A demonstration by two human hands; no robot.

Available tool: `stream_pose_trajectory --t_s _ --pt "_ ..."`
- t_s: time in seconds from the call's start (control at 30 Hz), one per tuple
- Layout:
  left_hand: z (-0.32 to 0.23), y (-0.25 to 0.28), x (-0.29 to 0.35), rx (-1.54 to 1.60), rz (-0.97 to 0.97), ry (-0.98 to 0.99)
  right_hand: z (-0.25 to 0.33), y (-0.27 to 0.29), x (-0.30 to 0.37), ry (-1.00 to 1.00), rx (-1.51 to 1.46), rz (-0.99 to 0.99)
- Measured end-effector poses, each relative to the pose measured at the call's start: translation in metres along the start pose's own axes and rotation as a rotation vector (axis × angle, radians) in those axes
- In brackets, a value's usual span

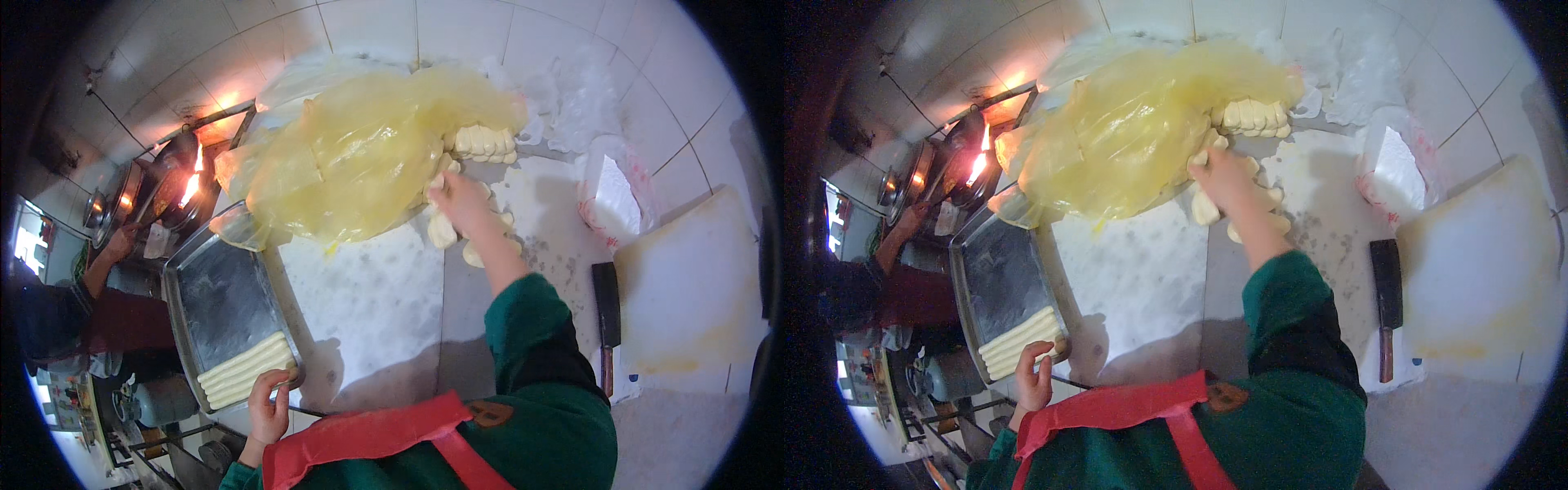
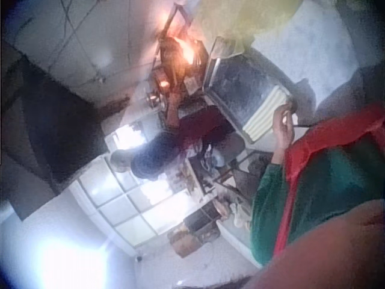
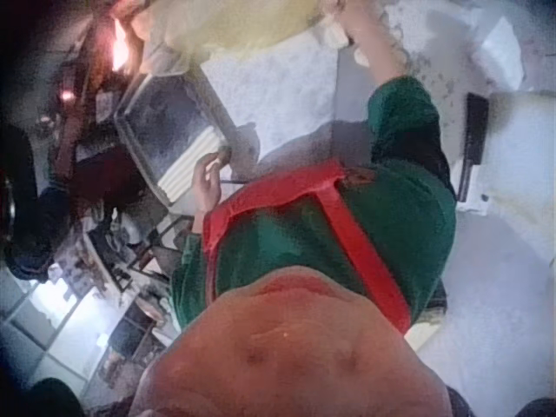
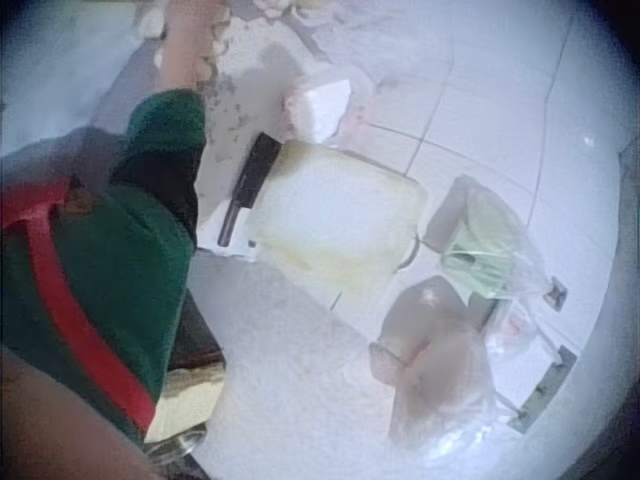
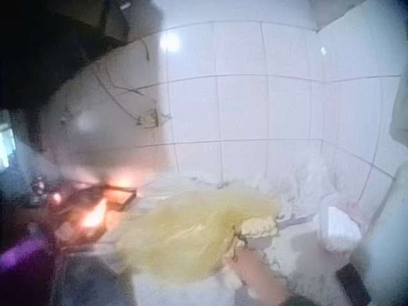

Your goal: The person rolls small dough pieces into long thin strips on a floured countertop and places them in a metal tray. The person repeats this process multiple times, arranging the strips neatly in the tray.

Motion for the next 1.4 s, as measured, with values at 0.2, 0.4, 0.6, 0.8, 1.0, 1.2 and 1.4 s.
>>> stream_pose_trajectory --t_s 0.2,0.4,0.6,0.8,1.0,1.2,1.4 --pt "-0.004 0.001 0.005 0.070 -0.088 -0.027 -0.017 -0.032 0.086 0.462 0.167 0.156" --pt "0.007 -0.014 0.006 -0.010 0.042 -0.236 -0.017 -0.039 0.098 -0.107 0.152 0.009" --pt "0.045 0.001 0.023 -0.578 0.115 -0.201 0.031 -0.038 0.128 0.131 0.309 0.158" --pt "0.081 0.011 0.045 -0.670 0.155 -0.129 0.009 0.011 0.241 0.186 0.261 -0.187" --pt "0.088 0.012 0.041 -0.588 0.102 -0.166 -0.030 -0.044 0.318 0.606 0.610 -0.217" --pt "0.085 0.017 0.049 -0.540 0.101 -0.245 -0.012 -0.073 0.138 0.347 0.467 -0.293" --pt "0.105 0.041 0.020 -0.087 -0.145 0.033 -0.045 -0.068 0.299 0.448 0.516 -0.169"
Point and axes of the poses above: each hand's wrist, its own x-axis away from the middle knuckle, its own y-axis out of the back of the hand, z = x × y, the point moved 2 cm from there along -x, towards the middle knuckle, and after that the axes turned 15 degrees about -y, right-handed, at the moved point
